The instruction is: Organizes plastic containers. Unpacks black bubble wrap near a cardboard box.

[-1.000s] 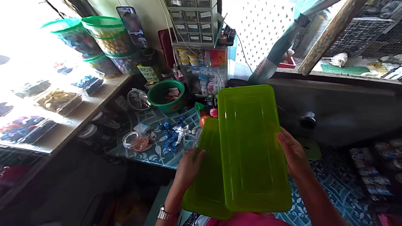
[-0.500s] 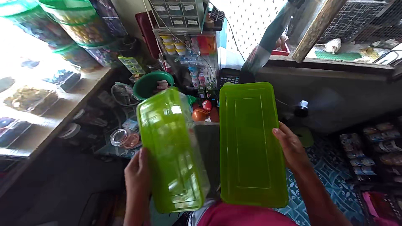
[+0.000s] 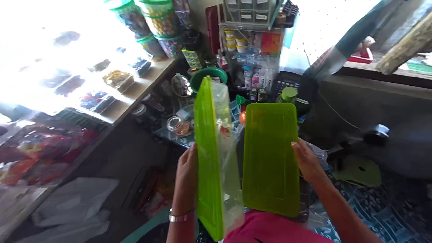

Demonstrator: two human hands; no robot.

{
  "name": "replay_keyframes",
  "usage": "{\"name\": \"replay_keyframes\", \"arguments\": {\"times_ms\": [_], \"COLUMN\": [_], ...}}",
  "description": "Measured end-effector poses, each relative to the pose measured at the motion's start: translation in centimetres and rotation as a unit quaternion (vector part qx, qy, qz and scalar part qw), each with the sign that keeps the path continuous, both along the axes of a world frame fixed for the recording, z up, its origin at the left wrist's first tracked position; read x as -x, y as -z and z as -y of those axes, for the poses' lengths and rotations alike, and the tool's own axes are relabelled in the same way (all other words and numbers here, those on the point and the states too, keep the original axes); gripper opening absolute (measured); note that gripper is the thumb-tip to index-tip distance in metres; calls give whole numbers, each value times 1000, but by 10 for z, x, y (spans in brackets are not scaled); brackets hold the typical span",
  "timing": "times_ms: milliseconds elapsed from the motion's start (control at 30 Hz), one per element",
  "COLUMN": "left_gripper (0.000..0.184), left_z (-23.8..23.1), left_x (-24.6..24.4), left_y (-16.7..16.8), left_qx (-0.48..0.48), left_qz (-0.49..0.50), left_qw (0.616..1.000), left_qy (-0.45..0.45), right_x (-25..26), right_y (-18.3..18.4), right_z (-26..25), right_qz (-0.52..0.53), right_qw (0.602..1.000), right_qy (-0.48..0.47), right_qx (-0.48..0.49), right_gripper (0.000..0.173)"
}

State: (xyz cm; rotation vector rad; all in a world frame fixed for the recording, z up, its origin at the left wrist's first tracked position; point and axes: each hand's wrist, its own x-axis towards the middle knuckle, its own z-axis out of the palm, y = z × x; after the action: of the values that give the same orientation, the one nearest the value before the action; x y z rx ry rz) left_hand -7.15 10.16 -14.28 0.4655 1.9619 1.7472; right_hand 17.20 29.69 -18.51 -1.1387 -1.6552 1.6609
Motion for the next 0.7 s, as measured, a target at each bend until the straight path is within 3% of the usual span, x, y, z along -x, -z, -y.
{"name": "replay_keyframes", "arguments": {"times_ms": [167,533,633,700], "left_gripper": [38,35,37,38], "left_z": [-4,-12,-12,-12], "left_x": [6,3,3,4], "left_y": [13,16,19,20], "left_qx": [-42,-65,-85,-80], "left_qz": [63,83,69,51], "left_qw": [997,994,993,994], "left_qy": [28,34,44,46], "right_x": [11,7,5,1], "right_y": [6,3,4,3], "right_z": [2,-7,-11,-13], "right_qz": [13,85,120,176], "right_qw": [999,993,989,976], "right_qy": [-33,-73,-87,-99], "right_qx": [27,48,10,-75], "right_gripper": [53,43,41,41]}}
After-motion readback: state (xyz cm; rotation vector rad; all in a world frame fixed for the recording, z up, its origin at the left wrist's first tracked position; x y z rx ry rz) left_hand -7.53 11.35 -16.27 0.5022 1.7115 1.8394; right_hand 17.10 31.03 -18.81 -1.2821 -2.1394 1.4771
